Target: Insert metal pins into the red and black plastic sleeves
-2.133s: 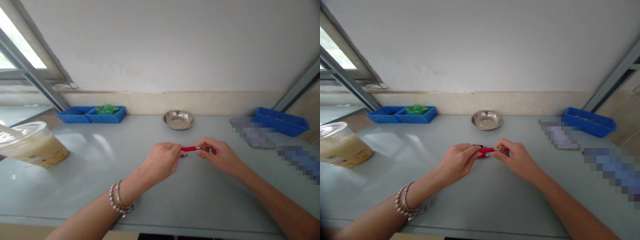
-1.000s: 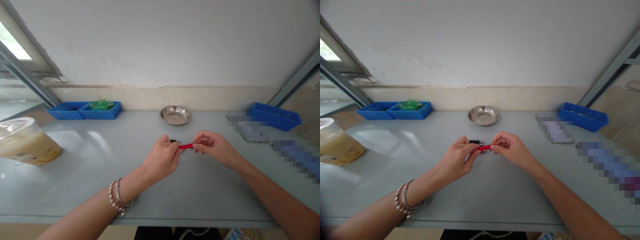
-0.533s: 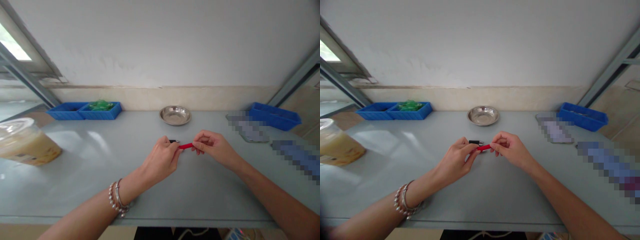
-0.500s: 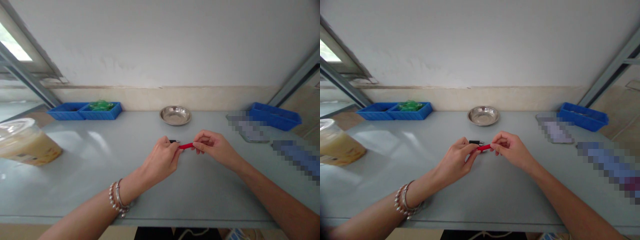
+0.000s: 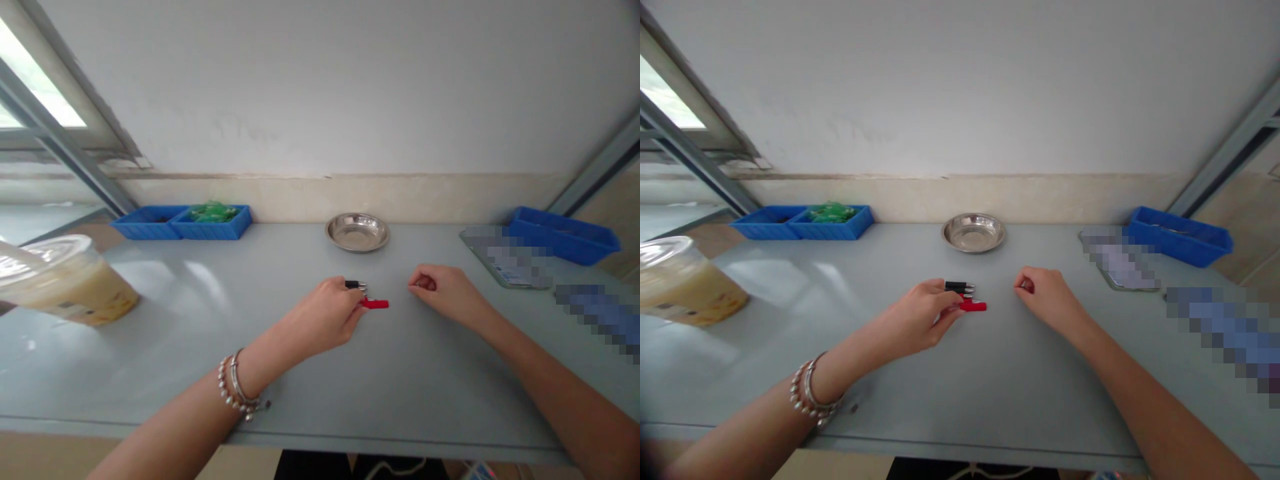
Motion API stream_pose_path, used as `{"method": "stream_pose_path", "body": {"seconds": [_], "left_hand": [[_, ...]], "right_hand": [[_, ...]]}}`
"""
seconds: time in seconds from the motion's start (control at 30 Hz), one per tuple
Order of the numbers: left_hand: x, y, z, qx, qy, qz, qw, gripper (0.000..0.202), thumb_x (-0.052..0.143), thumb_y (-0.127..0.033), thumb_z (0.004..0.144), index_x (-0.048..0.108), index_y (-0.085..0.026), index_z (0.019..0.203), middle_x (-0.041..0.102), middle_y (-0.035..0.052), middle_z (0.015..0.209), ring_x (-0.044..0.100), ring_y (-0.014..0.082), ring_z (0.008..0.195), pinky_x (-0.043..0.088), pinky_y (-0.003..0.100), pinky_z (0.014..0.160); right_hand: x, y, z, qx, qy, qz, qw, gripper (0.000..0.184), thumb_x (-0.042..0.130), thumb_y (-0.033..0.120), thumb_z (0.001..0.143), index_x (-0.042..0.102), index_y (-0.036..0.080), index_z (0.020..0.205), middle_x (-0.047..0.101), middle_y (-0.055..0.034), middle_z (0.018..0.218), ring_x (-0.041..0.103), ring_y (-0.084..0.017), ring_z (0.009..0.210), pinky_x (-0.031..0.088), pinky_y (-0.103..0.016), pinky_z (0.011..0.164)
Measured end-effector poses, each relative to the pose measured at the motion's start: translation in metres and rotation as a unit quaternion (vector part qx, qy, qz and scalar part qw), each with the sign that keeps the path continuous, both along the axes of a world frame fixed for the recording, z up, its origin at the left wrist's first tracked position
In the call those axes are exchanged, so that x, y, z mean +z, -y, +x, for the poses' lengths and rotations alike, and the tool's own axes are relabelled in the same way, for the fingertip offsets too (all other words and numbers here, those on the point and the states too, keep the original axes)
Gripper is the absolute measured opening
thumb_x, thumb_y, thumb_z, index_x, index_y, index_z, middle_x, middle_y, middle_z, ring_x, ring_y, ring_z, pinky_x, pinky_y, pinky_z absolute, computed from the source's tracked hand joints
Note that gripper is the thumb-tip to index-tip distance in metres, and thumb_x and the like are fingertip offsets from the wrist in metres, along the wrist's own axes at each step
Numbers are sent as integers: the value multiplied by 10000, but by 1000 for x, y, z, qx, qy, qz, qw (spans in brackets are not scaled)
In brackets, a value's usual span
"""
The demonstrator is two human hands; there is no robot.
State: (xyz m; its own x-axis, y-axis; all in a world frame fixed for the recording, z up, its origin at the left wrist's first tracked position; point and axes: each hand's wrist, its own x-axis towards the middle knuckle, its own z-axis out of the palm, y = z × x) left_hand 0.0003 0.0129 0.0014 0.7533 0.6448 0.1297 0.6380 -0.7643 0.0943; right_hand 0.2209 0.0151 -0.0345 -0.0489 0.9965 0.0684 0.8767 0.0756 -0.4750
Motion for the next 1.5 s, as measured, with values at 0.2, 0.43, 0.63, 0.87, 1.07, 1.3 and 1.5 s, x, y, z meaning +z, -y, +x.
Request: {"method": "stream_pose_path", "body": {"seconds": [0.2,0.43,0.63,0.87,1.07,1.3,1.5], "left_hand": [[3,-2,-6,-14,-77,-49,996,209,438,-266,776,605,-151,722,604,59,711,562,159,688,427,263,616],[5,-1,-9,15,-135,-29,990,224,471,-327,743,607,-154,786,609,58,719,577,163,670,413,243,581],[3,-3,-9,14,-117,-8,993,275,463,-404,759,586,-186,873,608,41,742,579,174,667,411,253,570],[1,-3,-10,-9,-108,-7,994,255,472,-400,758,580,-187,849,607,36,754,577,158,667,403,238,572],[1,0,-9,-16,-119,1,993,245,478,-398,755,573,-175,790,603,34,713,571,161,633,391,241,544],[5,-2,-6,22,-60,-4,998,318,391,-435,808,549,-177,908,578,41,804,563,148,701,412,243,596],[5,-6,-7,98,-51,15,994,325,352,-417,833,526,-198,998,547,49,878,553,145,729,428,263,628]], "right_hand": [[-6,-3,3,5,35,-29,999,176,466,279,735,587,152,726,600,-33,695,522,-94,610,349,-195,584],[-4,1,-2,-2,59,35,998,217,497,342,747,577,170,853,536,-4,616,461,-74,543,306,-182,544],[-6,6,-16,71,40,98,992,216,487,339,771,604,188,873,531,-24,759,475,-86,663,354,-205,645],[-17,7,-35,140,10,98,985,251,447,343,801,589,203,953,514,-46,852,478,-116,825,382,-243,765],[-24,2,-41,153,6,91,984,225,438,329,806,593,193,896,507,-45,841,470,-119,811,379,-254,759],[-18,4,-40,160,2,101,982,173,456,276,803,593,176,836,501,-31,789,466,-92,760,370,-219,721],[0,13,-33,138,-25,119,983,160,467,262,794,595,165,791,517,-17,757,465,-73,713,360,-189,666]]}}
